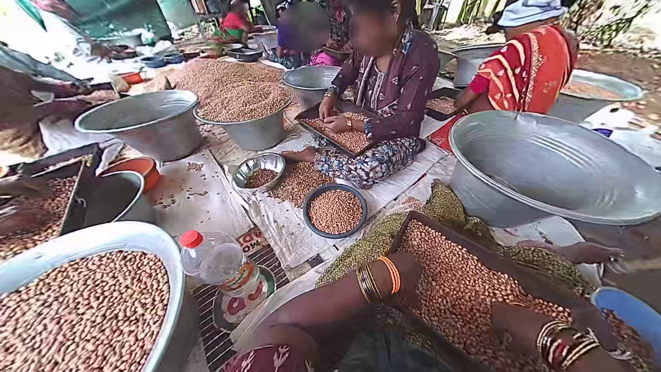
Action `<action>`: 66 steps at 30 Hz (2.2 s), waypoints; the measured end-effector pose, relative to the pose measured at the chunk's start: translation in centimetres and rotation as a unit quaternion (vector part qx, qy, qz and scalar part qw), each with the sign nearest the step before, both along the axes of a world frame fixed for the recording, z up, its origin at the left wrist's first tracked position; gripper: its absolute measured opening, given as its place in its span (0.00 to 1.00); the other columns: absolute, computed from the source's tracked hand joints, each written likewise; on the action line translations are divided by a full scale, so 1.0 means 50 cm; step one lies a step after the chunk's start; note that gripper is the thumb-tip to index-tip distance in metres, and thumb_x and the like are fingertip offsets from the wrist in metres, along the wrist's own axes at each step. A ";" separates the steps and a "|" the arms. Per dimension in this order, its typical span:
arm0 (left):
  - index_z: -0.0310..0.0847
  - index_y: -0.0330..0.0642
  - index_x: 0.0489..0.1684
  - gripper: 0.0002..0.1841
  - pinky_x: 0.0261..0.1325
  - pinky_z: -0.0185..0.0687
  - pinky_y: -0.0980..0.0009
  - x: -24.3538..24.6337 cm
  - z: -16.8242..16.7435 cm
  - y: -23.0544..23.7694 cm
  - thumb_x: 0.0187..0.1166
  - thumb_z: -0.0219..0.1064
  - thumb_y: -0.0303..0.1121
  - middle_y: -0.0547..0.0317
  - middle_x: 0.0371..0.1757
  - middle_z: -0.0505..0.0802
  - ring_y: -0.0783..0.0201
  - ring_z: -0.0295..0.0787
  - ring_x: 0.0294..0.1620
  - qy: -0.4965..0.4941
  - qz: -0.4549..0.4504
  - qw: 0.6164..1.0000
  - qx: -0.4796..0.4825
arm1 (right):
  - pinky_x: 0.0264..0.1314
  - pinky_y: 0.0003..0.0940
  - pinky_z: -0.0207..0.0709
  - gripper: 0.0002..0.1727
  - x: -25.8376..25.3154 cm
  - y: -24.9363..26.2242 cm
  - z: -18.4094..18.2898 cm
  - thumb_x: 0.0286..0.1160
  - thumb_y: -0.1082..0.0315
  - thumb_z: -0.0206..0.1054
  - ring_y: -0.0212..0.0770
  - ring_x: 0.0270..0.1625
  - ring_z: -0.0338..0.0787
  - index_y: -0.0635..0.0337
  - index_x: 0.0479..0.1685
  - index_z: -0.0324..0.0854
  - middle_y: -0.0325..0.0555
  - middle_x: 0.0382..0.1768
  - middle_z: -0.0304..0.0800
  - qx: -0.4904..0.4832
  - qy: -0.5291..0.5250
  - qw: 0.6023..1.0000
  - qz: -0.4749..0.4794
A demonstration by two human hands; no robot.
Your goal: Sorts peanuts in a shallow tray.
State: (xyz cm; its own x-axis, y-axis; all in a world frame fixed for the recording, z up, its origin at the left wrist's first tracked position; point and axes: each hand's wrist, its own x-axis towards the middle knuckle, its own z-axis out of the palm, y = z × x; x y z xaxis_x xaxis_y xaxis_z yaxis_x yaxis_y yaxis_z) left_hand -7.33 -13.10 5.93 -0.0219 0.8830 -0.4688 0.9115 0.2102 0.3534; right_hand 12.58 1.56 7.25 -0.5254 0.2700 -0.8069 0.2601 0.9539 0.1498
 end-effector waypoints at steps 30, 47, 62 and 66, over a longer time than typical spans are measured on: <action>0.87 0.32 0.57 0.13 0.62 0.81 0.31 -0.006 0.016 0.215 0.84 0.63 0.29 0.33 0.62 0.90 0.33 0.88 0.65 0.113 0.219 0.968 0.051 | 0.56 0.54 0.79 0.15 0.070 0.141 -0.059 0.84 0.66 0.65 0.53 0.43 0.88 0.68 0.58 0.87 0.59 0.39 0.91 -0.201 0.397 0.873 -0.199; 0.87 0.34 0.54 0.11 0.62 0.80 0.32 -0.049 -0.031 0.202 0.81 0.64 0.27 0.36 0.60 0.91 0.35 0.88 0.65 0.072 0.131 0.989 -0.003 | 0.71 0.53 0.77 0.13 0.031 0.129 -0.101 0.81 0.68 0.67 0.56 0.61 0.89 0.70 0.53 0.88 0.62 0.55 0.90 -0.153 0.376 0.886 -0.225; 0.87 0.35 0.60 0.16 0.72 0.76 0.34 -0.044 -0.057 0.213 0.83 0.67 0.37 0.38 0.63 0.91 0.39 0.86 0.70 0.024 0.075 0.996 0.036 | 0.61 0.68 0.81 0.21 -0.058 0.012 -0.088 0.90 0.63 0.54 0.66 0.62 0.91 0.54 0.77 0.75 0.63 0.59 0.91 -0.063 0.303 0.915 -0.257; 0.87 0.36 0.61 0.15 0.73 0.75 0.35 -0.035 -0.053 0.217 0.85 0.65 0.35 0.39 0.65 0.90 0.39 0.85 0.71 0.031 0.060 0.997 0.030 | 0.65 0.68 0.79 0.23 -0.030 0.065 -0.084 0.89 0.64 0.54 0.68 0.67 0.88 0.60 0.80 0.72 0.67 0.65 0.87 0.023 0.284 0.889 -0.360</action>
State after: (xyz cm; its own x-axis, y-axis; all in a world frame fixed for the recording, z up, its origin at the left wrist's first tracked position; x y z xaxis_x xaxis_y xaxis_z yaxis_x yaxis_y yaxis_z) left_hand -9.09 -2.25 3.29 -0.1566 0.8986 -0.4098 0.9011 0.2998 0.3132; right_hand 11.09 4.80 3.02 -0.5227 0.7259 -0.4470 0.8459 0.5068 -0.1661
